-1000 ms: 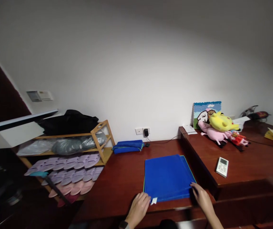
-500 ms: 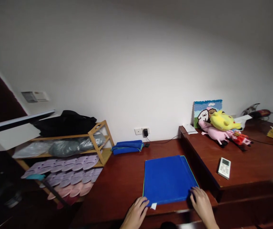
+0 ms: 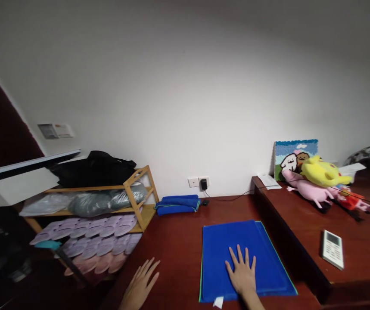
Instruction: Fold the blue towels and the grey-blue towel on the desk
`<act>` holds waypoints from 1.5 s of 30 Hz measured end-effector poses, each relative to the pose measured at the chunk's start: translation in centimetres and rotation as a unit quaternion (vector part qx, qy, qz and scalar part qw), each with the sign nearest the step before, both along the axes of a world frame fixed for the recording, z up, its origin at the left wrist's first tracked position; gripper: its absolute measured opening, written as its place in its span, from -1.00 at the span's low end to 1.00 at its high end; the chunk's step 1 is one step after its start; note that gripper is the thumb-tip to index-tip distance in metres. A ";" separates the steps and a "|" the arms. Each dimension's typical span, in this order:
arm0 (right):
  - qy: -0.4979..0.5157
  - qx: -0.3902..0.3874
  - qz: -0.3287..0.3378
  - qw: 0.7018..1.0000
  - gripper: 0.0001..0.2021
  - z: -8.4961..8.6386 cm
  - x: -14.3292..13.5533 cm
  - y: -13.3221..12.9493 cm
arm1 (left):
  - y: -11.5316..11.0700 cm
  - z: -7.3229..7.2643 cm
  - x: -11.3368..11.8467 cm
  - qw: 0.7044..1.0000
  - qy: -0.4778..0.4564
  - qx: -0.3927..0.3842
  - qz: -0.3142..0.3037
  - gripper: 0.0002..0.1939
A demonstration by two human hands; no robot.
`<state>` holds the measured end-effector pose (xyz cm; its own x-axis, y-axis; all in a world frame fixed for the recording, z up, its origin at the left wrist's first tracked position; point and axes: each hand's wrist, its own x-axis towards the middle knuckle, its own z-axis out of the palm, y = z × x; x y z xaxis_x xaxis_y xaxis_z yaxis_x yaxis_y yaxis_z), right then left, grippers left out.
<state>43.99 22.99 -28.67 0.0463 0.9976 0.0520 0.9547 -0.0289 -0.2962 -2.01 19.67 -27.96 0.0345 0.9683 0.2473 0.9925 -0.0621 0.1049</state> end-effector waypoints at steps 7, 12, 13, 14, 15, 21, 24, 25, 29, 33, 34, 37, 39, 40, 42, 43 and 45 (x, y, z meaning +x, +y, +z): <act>-0.033 -0.011 -0.008 0.999 -0.36 -1.0 0.8 6.0 | -0.2 -0.5 0.1 1.000 -0.019 0.004 -0.003 -0.50; -0.047 -0.052 -0.035 0.997 -0.35 0.1 1.0 13.4 | -0.2 -1.1 -0.4 1.000 -0.023 0.016 -0.003 -0.51; -0.049 -0.057 -0.038 0.996 -0.35 0.1 1.1 14.8 | -0.2 -1.3 -0.5 1.000 -0.023 0.019 -0.003 -0.51; -0.051 -0.061 -0.040 0.996 -0.35 0.1 1.3 16.1 | -0.1 -1.5 -0.6 0.999 -0.023 0.022 -0.004 -0.51; -0.052 -0.063 -0.041 0.996 -0.35 0.1 1.5 17.4 | -0.1 -1.7 -0.7 0.999 -0.022 0.026 -0.006 -0.51; -0.053 -0.070 -0.029 0.996 -0.34 -0.2 2.7 22.8 | 0.1 -2.4 -1.5 0.999 -0.018 0.031 -0.023 -0.51; -0.046 -0.069 -0.024 0.996 -0.34 -0.4 3.0 23.8 | 0.0 -2.5 -1.6 0.999 -0.021 0.027 -0.025 -0.50; -0.043 -0.070 -0.024 0.996 -0.34 -0.4 3.1 23.9 | 0.0 -2.5 -1.6 0.999 -0.024 0.026 -0.024 -0.50; -0.044 -0.090 -0.017 0.995 -0.35 0.6 3.6 23.8 | -0.4 -1.9 -0.9 0.999 -0.029 0.025 -0.012 -0.51; -0.069 -0.106 0.000 0.992 -0.39 3.9 2.5 24.8 | -0.7 -1.2 -0.4 0.999 -0.027 0.029 -0.008 -0.51; -0.078 -0.097 0.015 0.992 -0.43 4.9 1.5 25.2 | -0.8 -1.1 -0.3 0.999 -0.026 0.031 -0.009 -0.52; -0.088 -0.046 0.106 0.989 -0.55 7.2 -4.0 26.1 | -1.1 -1.2 -0.4 0.998 -0.029 0.046 -0.014 -0.51; -0.086 -0.020 0.190 0.978 -0.58 7.7 -8.7 26.2 | -1.2 -1.3 -0.4 0.998 -0.032 0.058 -0.015 -0.50; -0.085 -0.013 0.226 0.970 -0.59 7.7 -11.0 26.0 | -1.2 -1.4 -0.4 0.997 -0.033 0.062 -0.016 -0.50; -0.090 -0.005 0.270 0.959 -0.59 7.2 -15.0 25.4 | -1.3 -1.5 -0.4 0.997 -0.032 0.067 -0.017 -0.49; -0.095 -0.002 0.275 0.957 -0.57 6.9 -16.5 25.0 | -1.3 -1.5 -0.4 0.997 -0.031 0.069 -0.017 -0.49; -0.104 0.000 0.264 0.959 -0.47 6.1 -18.3 24.4 | -1.4 -1.6 -0.4 0.997 -0.030 0.075 -0.018 -0.49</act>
<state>25.65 47.39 -22.61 -0.4773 0.8787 0.0043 0.8743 0.4754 -0.0975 -2.44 18.29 -29.51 0.0493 0.9186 0.3920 0.9817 -0.1170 0.1506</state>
